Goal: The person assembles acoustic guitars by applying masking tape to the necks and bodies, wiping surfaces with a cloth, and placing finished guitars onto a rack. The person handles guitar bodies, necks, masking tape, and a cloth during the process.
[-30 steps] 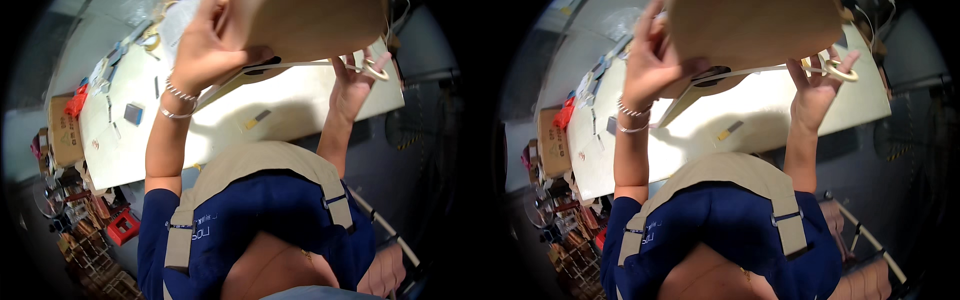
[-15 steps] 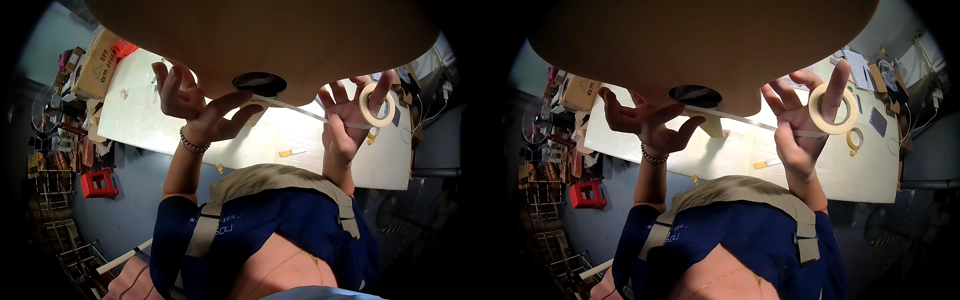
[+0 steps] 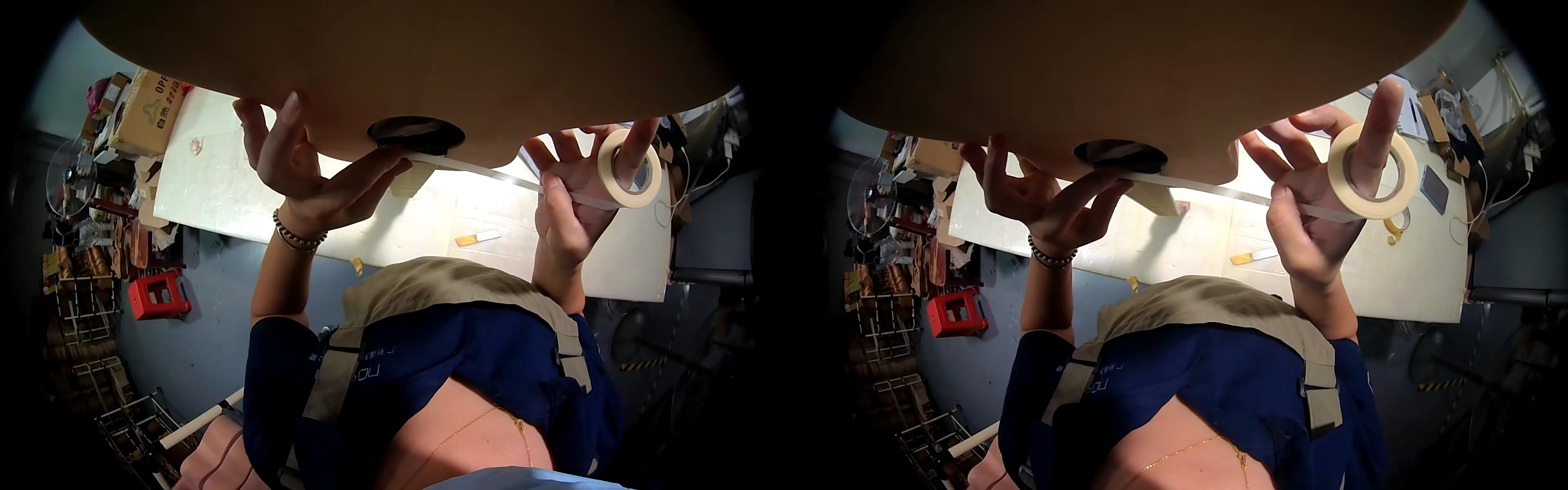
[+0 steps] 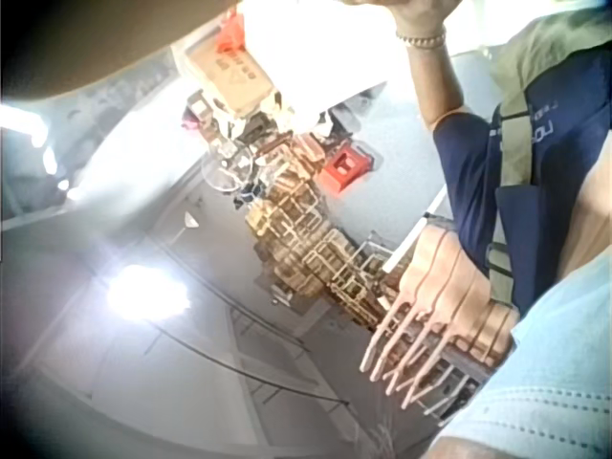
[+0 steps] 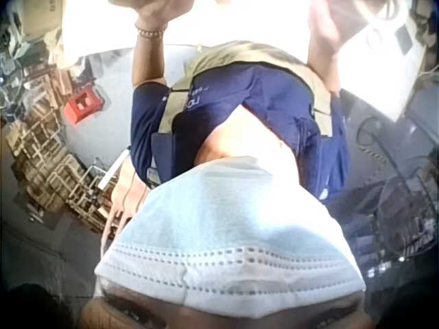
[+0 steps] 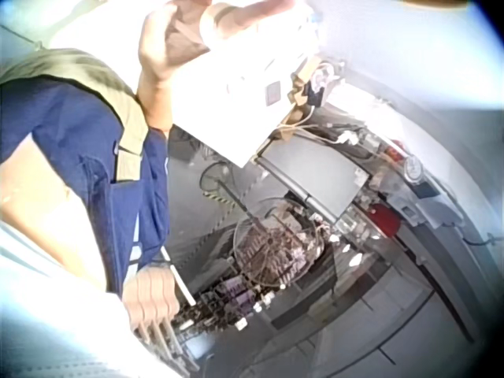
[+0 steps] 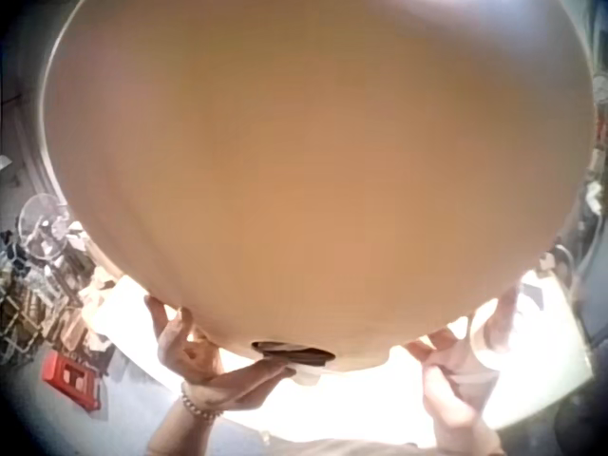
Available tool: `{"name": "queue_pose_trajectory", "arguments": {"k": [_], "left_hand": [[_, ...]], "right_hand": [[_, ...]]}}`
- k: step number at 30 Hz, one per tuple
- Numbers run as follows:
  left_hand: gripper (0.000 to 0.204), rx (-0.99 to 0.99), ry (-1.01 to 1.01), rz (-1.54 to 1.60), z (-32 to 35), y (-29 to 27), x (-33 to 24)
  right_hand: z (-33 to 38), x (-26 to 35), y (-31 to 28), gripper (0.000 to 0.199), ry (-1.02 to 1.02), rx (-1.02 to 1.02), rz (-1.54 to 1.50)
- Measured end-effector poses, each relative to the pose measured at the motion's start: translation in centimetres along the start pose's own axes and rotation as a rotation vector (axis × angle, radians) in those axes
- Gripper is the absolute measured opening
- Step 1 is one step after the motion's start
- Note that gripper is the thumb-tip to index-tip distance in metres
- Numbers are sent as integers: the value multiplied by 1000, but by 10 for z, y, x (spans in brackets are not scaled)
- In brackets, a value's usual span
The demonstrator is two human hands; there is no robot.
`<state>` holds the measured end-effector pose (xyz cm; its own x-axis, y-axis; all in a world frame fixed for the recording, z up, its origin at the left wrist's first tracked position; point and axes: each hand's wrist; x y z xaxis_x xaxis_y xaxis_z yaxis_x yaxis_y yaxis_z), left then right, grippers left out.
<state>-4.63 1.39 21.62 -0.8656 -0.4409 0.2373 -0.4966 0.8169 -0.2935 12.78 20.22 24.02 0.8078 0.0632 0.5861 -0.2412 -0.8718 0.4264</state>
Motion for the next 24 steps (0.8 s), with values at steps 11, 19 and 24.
{"name": "queue_pose_trajectory", "arguments": {"k": [11, 19, 24], "left_hand": [[26, -18, 255, 145, -23, -3, -13], [20, 120, 109, 34, -32, -13, -34], [20, 97, 170, 11, -31, -12, -33]], "right_hand": [[-8, 0, -6, 102, -74, 74, 25], [-31, 19, -19, 93, -211, 220, 165], [-30, 20, -19, 94, -201, 159, 251]]}}
Point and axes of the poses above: each hand's wrist, its own z-axis away from the middle knuckle, its own y-axis out of the palm, x = y × z, and after that the axes turned 15 degrees about -z, right-handed
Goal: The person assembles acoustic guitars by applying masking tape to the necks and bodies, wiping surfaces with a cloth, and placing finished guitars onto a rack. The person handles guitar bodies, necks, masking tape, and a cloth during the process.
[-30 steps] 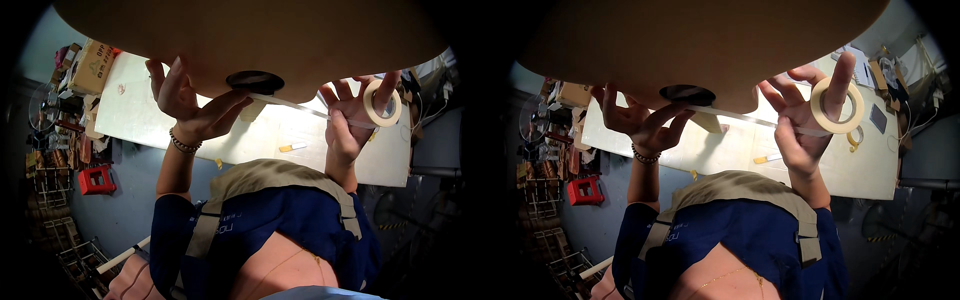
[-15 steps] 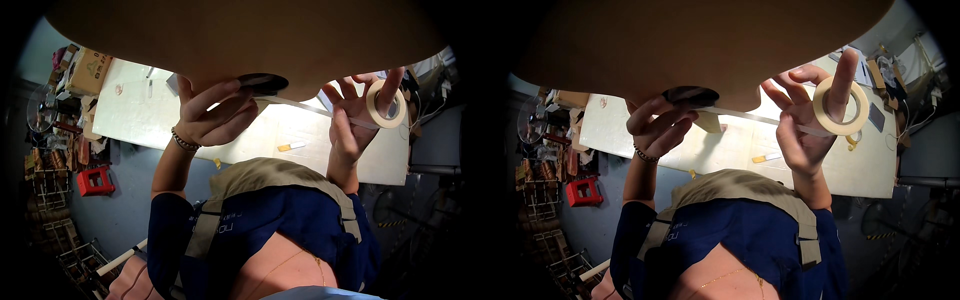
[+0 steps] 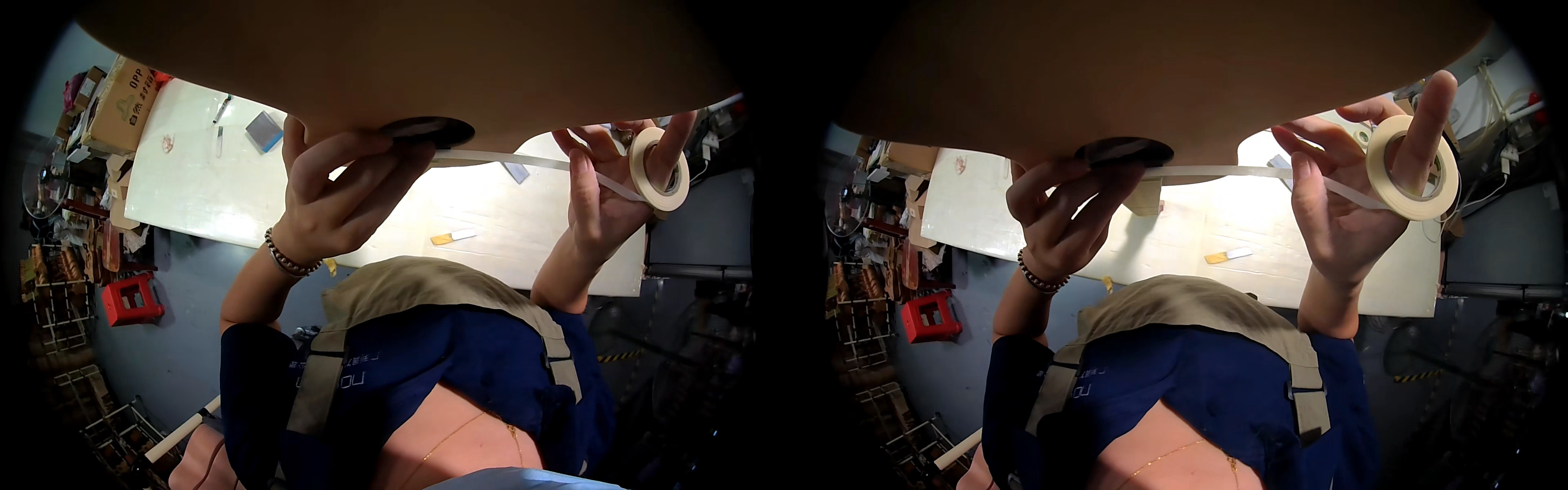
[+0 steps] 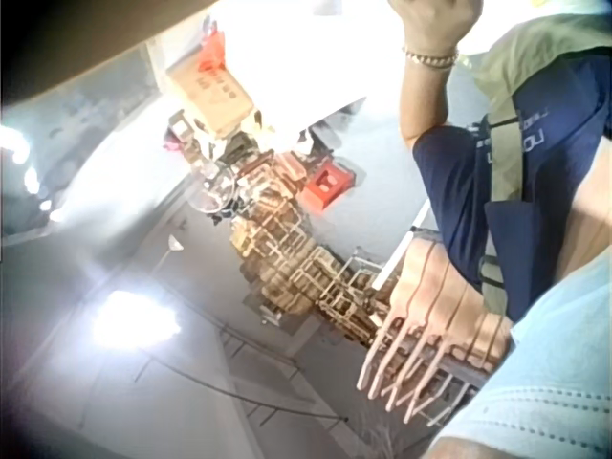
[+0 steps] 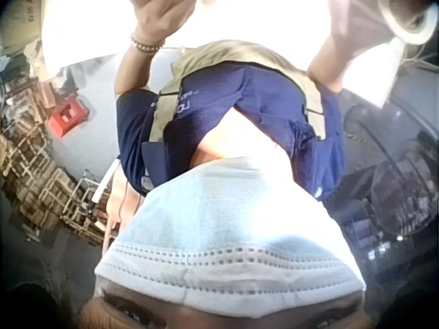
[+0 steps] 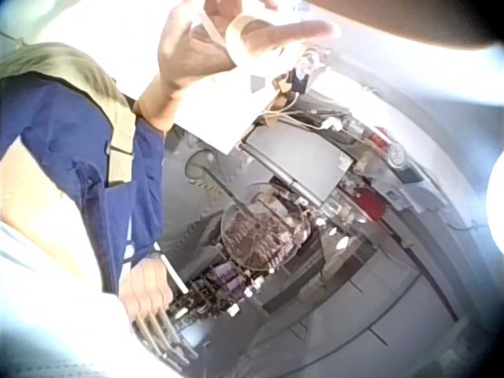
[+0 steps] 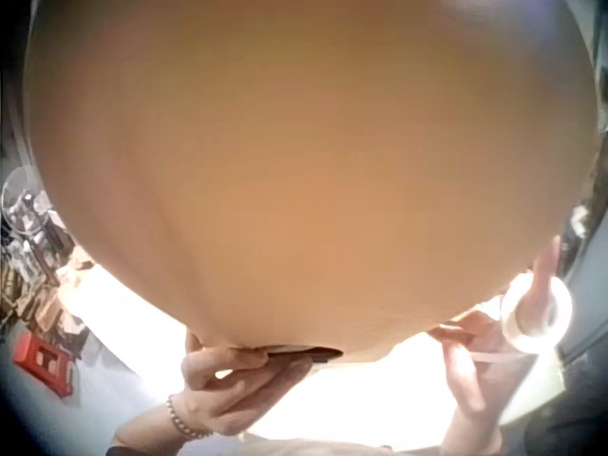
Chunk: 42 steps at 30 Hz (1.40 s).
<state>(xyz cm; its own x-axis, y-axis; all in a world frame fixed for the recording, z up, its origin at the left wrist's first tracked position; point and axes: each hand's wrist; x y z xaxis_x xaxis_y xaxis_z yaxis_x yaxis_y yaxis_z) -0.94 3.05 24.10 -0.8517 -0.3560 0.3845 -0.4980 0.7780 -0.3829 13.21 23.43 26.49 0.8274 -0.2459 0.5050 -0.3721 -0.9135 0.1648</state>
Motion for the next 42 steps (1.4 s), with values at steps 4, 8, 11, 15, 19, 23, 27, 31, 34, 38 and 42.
{"name": "queue_pose_trajectory", "arguments": {"k": [4, 8, 11, 15, 19, 23, 27, 31, 34, 38, 42], "left_hand": [[22, -3, -9, 8, 1, 0, 0], [22, 2, -7, 1, 3, -1, 0], [22, -10, -2, -10, 4, 0, 0], [23, -18, -5, 1, 5, 1, 0], [21, 19, -38, -35, 5, -4, -1], [18, 10, -160, -29, 2, -1, -11], [16, 46, -298, -83, 8, -2, -12], [20, 11, -504, -39, 16, 1, 0], [25, 7, -536, -51, 21, -11, 16], [26, 3, -595, -87, 37, -22, 34], [31, 6, -793, 18, 61, -22, 15]], "right_hand": [[-3, 1, 2, 96, -4, 3, 39], [-3, 2, 2, 96, 1, -3, 68], [-2, 1, 0, 97, -4, 6, 106], [-4, 2, 0, 98, -8, 25, 173], [-6, -4, -3, 92, -63, 107, 31], [-5, -7, 5, 94, 2, 48, 12], [13, -28, 25, 95, 110, -52, -202], [88, -65, 59, 100, 282, -154, -423], [123, -124, 96, 96, 448, 18, -214], [126, -153, 124, 65, 830, 83, -237], [137, -121, 89, 86, 442, 192, 112]]}}
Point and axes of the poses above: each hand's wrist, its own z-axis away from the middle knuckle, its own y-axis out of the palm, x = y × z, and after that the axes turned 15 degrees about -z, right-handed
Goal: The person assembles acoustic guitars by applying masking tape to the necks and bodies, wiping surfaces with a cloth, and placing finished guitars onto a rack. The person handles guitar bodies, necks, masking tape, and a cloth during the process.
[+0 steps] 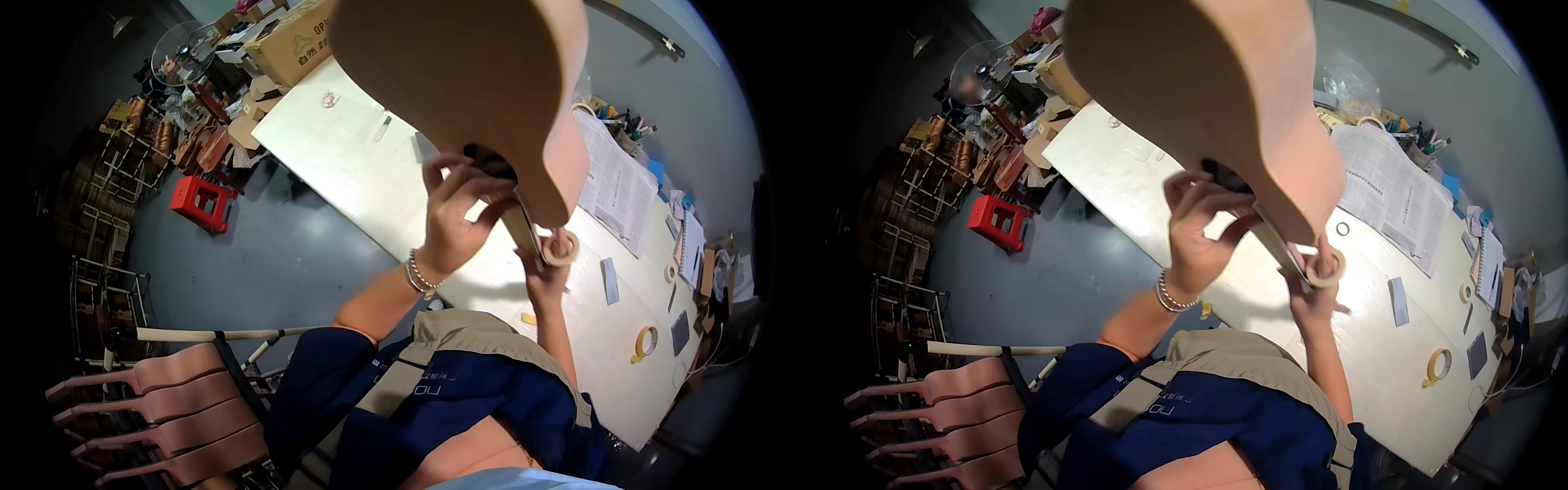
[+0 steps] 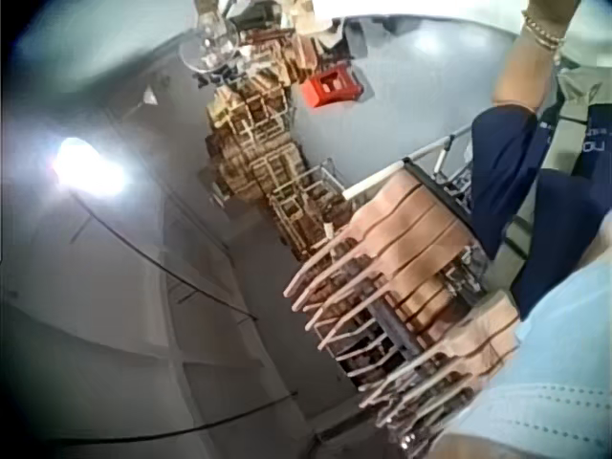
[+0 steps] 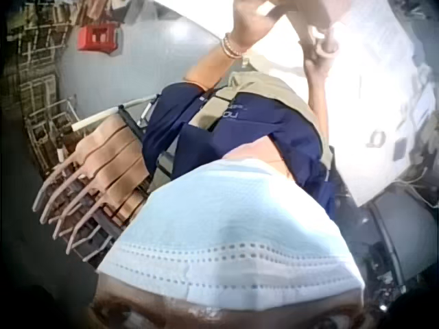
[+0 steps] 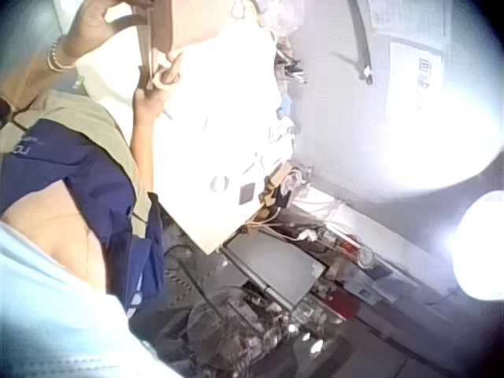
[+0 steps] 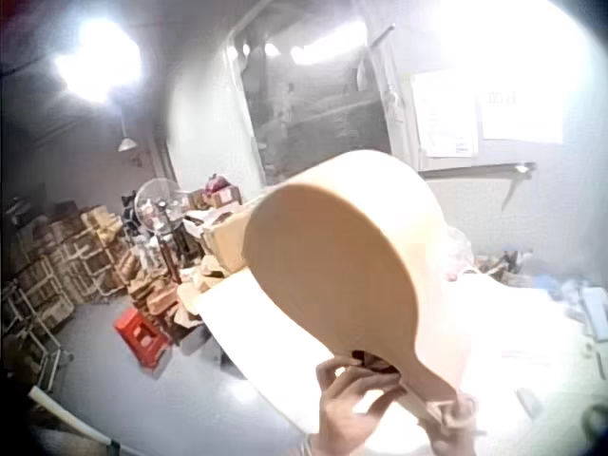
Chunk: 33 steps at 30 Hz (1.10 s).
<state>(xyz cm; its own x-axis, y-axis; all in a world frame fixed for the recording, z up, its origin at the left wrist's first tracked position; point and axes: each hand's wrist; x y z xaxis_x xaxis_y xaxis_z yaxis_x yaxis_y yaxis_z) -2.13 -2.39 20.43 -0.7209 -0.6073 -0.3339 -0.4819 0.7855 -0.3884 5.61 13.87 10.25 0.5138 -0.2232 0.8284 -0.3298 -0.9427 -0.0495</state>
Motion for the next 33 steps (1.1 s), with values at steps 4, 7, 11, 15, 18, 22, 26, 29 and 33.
{"name": "queue_pose_trajectory", "arguments": {"k": [4, 7, 11, 15, 18, 22, 26, 29, 33], "left_hand": [[30, 223, -306, 250, 83, 38, -13], [24, 480, -370, 277, 150, 57, -2], [30, 684, -712, 541, 222, 85, 27], [30, 752, -875, 655, 228, 91, 32], [31, 788, -780, 623, 214, 96, 29], [29, 786, -801, 652, 208, 97, 34], [28, 808, -771, 635, 205, 94, 37], [27, 818, -740, 628, 203, 95, 36], [27, 844, -736, 636, 202, 91, 39]], "right_hand": [[52, -7, -55, 83, 230, -56, 74], [85, -26, -83, 75, 361, 65, 275], [98, -46, -93, 82, 425, 126, 392], [101, -48, -93, 90, 435, 8, 467], [87, -33, -71, 95, 105, -205, 206], [73, -21, -29, 70, -105, -594, -16], [87, -24, -33, 53, 38, -700, 141], [108, -39, -40, 52, 179, -693, 211], [117, -54, -44, 53, 228, -703, 229]]}}
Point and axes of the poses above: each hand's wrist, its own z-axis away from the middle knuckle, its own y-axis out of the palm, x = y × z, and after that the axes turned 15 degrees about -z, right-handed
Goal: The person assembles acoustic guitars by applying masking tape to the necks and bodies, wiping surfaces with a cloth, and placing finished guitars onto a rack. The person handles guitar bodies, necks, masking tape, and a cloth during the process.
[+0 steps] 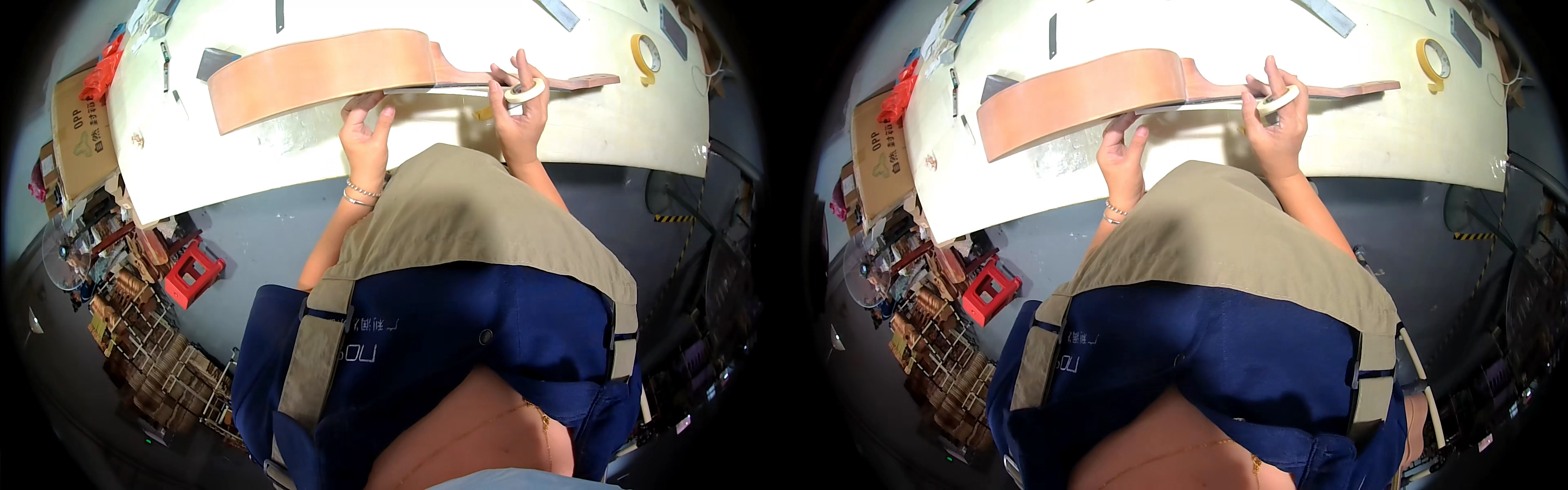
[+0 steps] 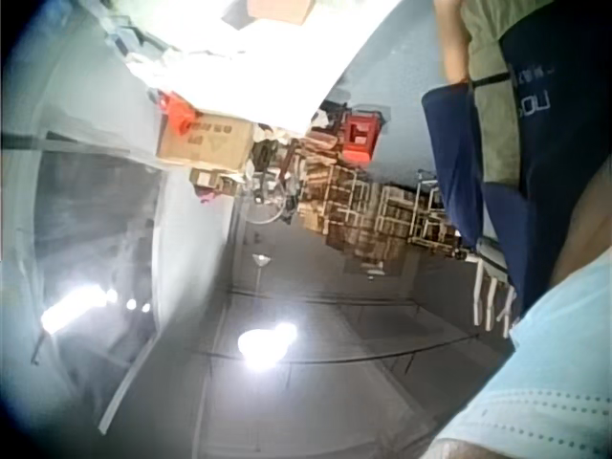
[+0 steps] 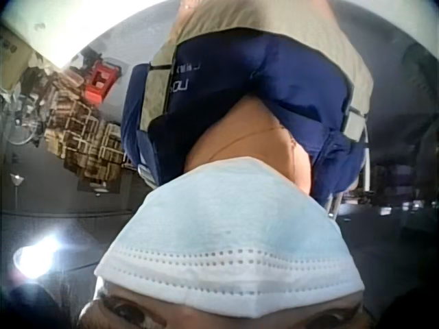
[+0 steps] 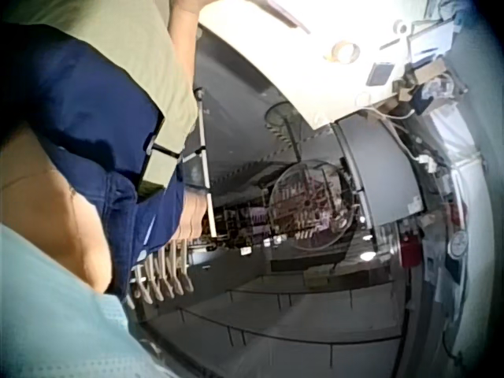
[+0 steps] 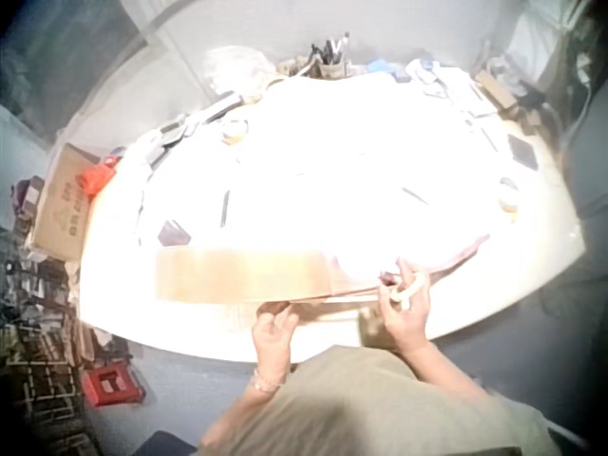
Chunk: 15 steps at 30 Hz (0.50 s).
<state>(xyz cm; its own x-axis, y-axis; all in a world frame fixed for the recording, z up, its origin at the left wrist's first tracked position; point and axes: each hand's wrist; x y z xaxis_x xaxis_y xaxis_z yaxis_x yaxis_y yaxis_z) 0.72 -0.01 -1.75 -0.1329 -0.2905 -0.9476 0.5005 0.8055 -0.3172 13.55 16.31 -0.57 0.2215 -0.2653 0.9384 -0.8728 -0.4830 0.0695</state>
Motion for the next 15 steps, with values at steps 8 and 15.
{"name": "queue_pose_trajectory", "arguments": {"k": [8, 15], "left_hand": [[27, -14, 97, -45, 2, -3, -2], [29, 78, 196, -328, 0, -2, 9]], "right_hand": [[-29, 48, 13, 46, -200, 93, 147], [-54, 131, 139, 12, -1015, 769, 431]]}}
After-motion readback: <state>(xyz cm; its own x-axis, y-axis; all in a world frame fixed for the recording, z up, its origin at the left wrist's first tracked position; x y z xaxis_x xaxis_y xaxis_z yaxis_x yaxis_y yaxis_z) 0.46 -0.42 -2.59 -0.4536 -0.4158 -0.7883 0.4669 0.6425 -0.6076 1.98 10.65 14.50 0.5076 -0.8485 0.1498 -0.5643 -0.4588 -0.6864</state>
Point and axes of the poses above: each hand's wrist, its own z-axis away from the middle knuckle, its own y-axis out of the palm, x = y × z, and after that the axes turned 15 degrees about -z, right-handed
